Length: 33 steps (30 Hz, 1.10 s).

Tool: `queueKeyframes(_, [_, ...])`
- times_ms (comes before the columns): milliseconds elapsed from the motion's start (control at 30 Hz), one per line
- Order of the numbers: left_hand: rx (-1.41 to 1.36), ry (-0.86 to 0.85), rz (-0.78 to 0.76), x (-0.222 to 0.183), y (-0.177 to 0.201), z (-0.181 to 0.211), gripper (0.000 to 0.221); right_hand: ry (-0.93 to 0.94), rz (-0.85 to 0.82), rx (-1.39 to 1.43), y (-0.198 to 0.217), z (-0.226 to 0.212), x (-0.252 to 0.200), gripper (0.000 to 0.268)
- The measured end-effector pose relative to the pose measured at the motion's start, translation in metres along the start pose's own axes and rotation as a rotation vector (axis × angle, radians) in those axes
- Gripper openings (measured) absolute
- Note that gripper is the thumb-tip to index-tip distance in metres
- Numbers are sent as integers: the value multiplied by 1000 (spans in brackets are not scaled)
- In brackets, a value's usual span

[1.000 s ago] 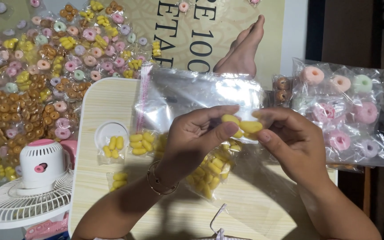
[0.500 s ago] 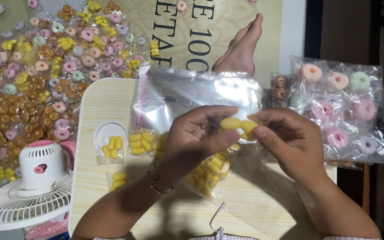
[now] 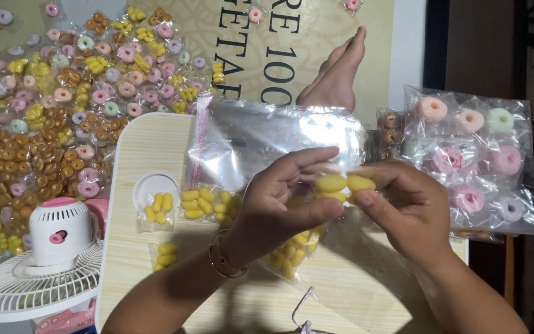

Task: Packaging small yellow items into plastic bags on a folding table while sitting on the floor.

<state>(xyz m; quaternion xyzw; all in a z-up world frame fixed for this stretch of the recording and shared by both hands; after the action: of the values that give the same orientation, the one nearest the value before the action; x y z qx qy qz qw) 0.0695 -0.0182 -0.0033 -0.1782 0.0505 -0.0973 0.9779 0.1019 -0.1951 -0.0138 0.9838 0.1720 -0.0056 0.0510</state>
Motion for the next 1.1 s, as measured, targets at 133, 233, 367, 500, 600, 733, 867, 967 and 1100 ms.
queueKeyframes(133, [-24, 97, 54, 0, 6, -14, 40, 16, -19, -2, -1, -1, 1, 28])
queueKeyframes(233, [-2, 72, 90, 1, 11, -13, 28, 4, -88, -5, -6, 1, 4, 43])
queueKeyframes(367, [100, 42, 121, 1, 13, -11, 25, -39, -47, -74, -4, 5, 2, 24])
queueKeyframes(500, [44, 60, 35, 1, 7, -11, 40, 1, -58, -110, -4, 0, 4, 20])
queueKeyframes(600, [108, 16, 74, 0, 10, -8, 26, -11, -60, -63, -4, -1, 2, 25])
queueKeyframes(733, [73, 75, 66, -6, 2, -10, 24, -76, -92, 108, 1, -1, -7, 48])
queueKeyframes(867, [417, -196, -66, -16, -33, 0, 66, 167, -54, -90, 42, -27, -26, 32])
queueKeyframes(967, [817, -313, -128, -40, -71, -25, 66, 107, 57, -159, 108, -15, -64, 38])
queueKeyframes(1100, [1272, -445, -277, -72, -107, -89, 77, 22, 206, -107, 172, 17, -120, 53])
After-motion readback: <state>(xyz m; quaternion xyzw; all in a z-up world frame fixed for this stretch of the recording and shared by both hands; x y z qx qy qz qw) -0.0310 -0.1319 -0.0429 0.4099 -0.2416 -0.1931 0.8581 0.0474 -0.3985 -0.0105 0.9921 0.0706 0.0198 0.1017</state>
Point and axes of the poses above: each hand's wrist, its own x-axis towards the middle knuckle, its own y-axis out of the back of the hand, z = x × y, the point moved 8 cm from there along x, towards the middle knuckle, and after that the axes turned 1 degree about x, right-handed, at the moved point
